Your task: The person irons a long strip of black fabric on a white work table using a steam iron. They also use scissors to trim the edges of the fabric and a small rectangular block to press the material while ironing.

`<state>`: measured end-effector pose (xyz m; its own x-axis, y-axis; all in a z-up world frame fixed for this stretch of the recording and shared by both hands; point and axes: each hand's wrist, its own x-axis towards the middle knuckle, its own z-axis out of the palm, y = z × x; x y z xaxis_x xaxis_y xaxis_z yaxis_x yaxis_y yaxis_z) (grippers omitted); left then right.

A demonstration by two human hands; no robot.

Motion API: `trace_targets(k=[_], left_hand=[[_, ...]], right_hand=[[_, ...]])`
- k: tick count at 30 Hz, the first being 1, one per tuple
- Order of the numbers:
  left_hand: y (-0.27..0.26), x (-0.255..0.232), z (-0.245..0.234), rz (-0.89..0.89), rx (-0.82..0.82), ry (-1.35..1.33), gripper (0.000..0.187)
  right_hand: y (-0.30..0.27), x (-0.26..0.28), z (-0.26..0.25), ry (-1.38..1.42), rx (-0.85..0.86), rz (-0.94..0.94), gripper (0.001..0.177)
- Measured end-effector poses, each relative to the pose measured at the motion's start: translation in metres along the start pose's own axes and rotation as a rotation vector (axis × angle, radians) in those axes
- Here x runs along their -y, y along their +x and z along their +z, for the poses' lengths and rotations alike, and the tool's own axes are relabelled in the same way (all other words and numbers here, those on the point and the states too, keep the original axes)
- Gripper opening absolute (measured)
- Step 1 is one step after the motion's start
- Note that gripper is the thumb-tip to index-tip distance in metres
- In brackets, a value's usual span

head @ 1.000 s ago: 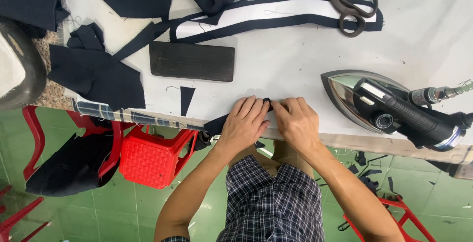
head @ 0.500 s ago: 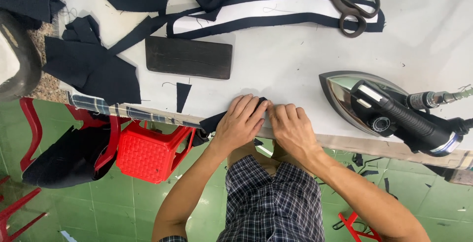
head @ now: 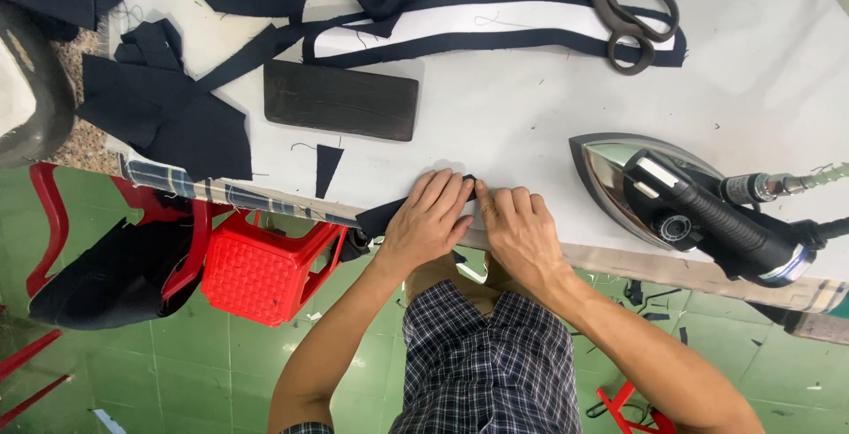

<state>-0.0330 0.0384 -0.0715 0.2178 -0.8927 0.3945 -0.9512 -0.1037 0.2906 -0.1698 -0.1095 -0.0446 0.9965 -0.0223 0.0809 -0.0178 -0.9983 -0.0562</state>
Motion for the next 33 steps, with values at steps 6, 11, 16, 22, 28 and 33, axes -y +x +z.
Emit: trace_targets(k=[6,11,16,22,28,33], left_hand=[[0.001,0.0,0.0,0.006,-0.039,0.012,0.048],[0.005,-0.004,-0.013,-0.001,0.045,0.032,0.044],[0.011,-0.005,-0.026,0.007,0.101,0.052,0.039],[0.005,-0.007,-0.02,-0.026,0.097,0.046,0.041],[0.001,-0.006,-0.018,-0.023,0.129,0.048,0.044],[0.003,-0.003,-0.02,-0.001,0.072,0.038,0.041]], right_hand=[[-0.007,-0.013,-0.004,0.088,-0.097,0.069,0.042],[-0.064,-0.067,-0.116,0.293,-0.087,0.445,0.023],[-0.12,-0.115,-0.167,-0.482,-0.016,0.237,0.085],[-0.136,-0.148,-0.176,-0.344,0.2,0.112,0.059],[-0.05,-0.168,-0.162,0.485,0.413,0.348,0.078],[-0.001,-0.107,-0.188,0.669,0.586,0.759,0.064]])
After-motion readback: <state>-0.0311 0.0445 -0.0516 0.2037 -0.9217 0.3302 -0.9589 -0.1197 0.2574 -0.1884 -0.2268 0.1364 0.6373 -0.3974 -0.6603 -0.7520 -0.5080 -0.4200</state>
